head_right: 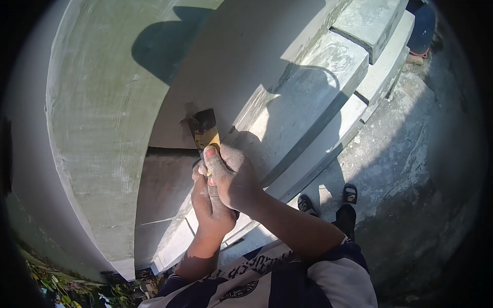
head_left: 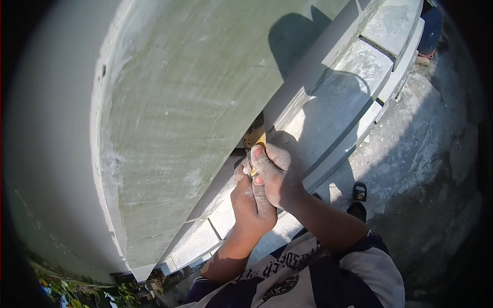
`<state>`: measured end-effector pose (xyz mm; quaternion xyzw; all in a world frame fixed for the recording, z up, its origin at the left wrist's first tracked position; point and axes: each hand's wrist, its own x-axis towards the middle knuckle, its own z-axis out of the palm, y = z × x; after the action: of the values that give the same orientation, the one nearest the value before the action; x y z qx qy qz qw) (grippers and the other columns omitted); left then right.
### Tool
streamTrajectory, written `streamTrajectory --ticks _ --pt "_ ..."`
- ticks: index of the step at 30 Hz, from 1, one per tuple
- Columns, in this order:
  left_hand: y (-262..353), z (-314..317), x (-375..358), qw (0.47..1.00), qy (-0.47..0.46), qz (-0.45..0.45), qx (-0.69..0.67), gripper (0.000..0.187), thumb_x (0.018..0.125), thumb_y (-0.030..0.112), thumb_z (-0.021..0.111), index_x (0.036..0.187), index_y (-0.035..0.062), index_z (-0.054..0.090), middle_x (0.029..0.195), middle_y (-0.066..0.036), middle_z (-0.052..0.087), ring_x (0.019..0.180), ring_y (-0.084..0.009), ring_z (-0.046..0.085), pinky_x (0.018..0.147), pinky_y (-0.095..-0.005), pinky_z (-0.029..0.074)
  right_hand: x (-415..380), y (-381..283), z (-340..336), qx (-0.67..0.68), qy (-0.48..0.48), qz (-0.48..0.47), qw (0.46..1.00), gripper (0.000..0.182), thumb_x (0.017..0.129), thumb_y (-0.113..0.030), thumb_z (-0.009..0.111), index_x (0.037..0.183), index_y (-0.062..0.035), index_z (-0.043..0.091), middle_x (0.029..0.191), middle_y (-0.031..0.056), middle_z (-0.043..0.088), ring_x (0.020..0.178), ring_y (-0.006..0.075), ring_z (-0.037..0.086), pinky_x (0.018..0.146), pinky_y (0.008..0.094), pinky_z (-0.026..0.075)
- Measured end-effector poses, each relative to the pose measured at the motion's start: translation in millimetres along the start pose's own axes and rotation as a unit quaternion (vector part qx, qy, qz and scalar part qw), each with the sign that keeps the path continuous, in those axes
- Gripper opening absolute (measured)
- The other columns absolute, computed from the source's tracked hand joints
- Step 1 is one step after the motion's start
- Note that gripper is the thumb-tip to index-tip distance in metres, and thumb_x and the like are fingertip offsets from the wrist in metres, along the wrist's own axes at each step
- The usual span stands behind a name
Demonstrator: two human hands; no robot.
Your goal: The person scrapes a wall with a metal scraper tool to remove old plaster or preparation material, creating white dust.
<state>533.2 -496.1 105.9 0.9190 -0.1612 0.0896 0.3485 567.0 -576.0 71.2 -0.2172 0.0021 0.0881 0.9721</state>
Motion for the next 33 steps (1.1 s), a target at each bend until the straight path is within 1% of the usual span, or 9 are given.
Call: streamTrajectory --ticks 8,11,13,15,19,20,24,29,33 --pt "12.6 -2.3 3.1 0.999 0.020 0.009 0.045 0.037 0.102 0.022 0.036 0.112 -0.0085 0.054 0.102 -0.020 0.060 0.096 -0.0294 0.056 0.087 -0.0372 0.041 -3.8 14.6 -5.5 0.071 -0.006 0.004 0.997 0.030 0.102 -0.026 0.049 0.080 -0.0057 0.053 0.072 0.0007 0.051 0.062 0.0112 0.049 0.060 0.0262 0.043" --pt "23.0 -19.3 18.1 0.995 -0.047 -0.078 0.039 0.037 0.102 0.021 0.037 0.110 -0.0092 0.056 0.098 -0.022 0.062 0.095 -0.0291 0.057 0.084 -0.0391 0.042 10.7 -12.7 8.0 -0.236 0.018 -0.198 0.951 0.027 0.103 -0.024 0.047 0.083 -0.0069 0.052 0.072 0.0007 0.050 0.064 0.0110 0.050 0.060 0.0268 0.044" --pt "34.5 -21.3 23.3 0.992 -0.056 -0.110 0.008 0.036 0.101 0.020 0.038 0.109 -0.0092 0.056 0.097 -0.022 0.062 0.096 -0.0288 0.057 0.083 -0.0395 0.043 0.7 -5.7 10.2 -0.060 0.001 -0.103 0.993 0.028 0.103 -0.026 0.048 0.083 -0.0065 0.052 0.072 0.0010 0.050 0.065 0.0108 0.051 0.061 0.0268 0.044" --pt "19.1 -10.3 13.8 0.999 0.002 0.027 0.046 0.035 0.102 0.021 0.038 0.110 -0.0089 0.056 0.101 -0.024 0.061 0.093 -0.0316 0.058 0.081 -0.0391 0.044 -2.3 -7.5 10.2 0.112 -0.025 -0.015 0.993 0.029 0.103 -0.028 0.048 0.083 -0.0061 0.052 0.071 0.0013 0.050 0.066 0.0106 0.052 0.061 0.0267 0.045" --pt "22.0 -12.4 17.1 0.998 -0.028 -0.036 0.046 0.038 0.103 0.023 0.037 0.112 -0.0089 0.056 0.103 -0.021 0.060 0.093 -0.0279 0.055 0.084 -0.0352 0.042 2.2 -19.3 13.3 0.088 -0.001 -0.003 0.996 0.031 0.102 -0.030 0.050 0.083 -0.0063 0.051 0.070 0.0012 0.051 0.064 0.0099 0.050 0.060 0.0247 0.044" --pt "42.4 -20.5 27.0 0.985 -0.084 -0.151 0.013 0.039 0.103 0.023 0.037 0.113 -0.0091 0.055 0.102 -0.021 0.060 0.094 -0.0280 0.056 0.085 -0.0341 0.042 8.1 -29.2 14.0 -0.014 0.030 -0.024 0.999 0.031 0.102 -0.031 0.050 0.083 -0.0063 0.051 0.070 0.0005 0.051 0.063 0.0098 0.049 0.060 0.0238 0.043" --pt "31.1 -9.2 14.7 0.999 -0.010 0.007 0.044 0.039 0.103 0.024 0.037 0.114 -0.0096 0.055 0.111 -0.023 0.058 0.101 -0.0300 0.054 0.092 -0.0364 0.040 -2.2 -21.1 18.7 0.114 -0.016 0.008 0.993 0.032 0.102 -0.031 0.050 0.083 -0.0063 0.051 0.070 -0.0005 0.052 0.060 0.0070 0.046 0.059 0.0218 0.041" --pt "44.9 -16.0 20.1 0.988 -0.066 -0.135 -0.038 0.039 0.102 0.021 0.035 0.117 -0.0102 0.053 0.115 -0.022 0.056 0.107 -0.0300 0.052 0.096 -0.0368 0.037 4.2 -30.9 16.4 -0.020 0.025 -0.024 0.999 0.032 0.102 -0.032 0.050 0.085 -0.0054 0.053 0.069 -0.0003 0.053 0.061 0.0066 0.046 0.059 0.0222 0.042" --pt "34.6 -13.9 16.0 0.999 -0.046 -0.007 0.021 0.037 0.102 0.019 0.035 0.117 -0.0100 0.053 0.112 -0.022 0.057 0.104 -0.0286 0.052 0.093 -0.0355 0.038 -6.5 -25.0 20.1 0.046 0.015 -0.008 0.999 0.029 0.102 -0.028 0.050 0.084 -0.0054 0.054 0.070 0.0007 0.055 0.060 0.0070 0.048 0.059 0.0217 0.043"
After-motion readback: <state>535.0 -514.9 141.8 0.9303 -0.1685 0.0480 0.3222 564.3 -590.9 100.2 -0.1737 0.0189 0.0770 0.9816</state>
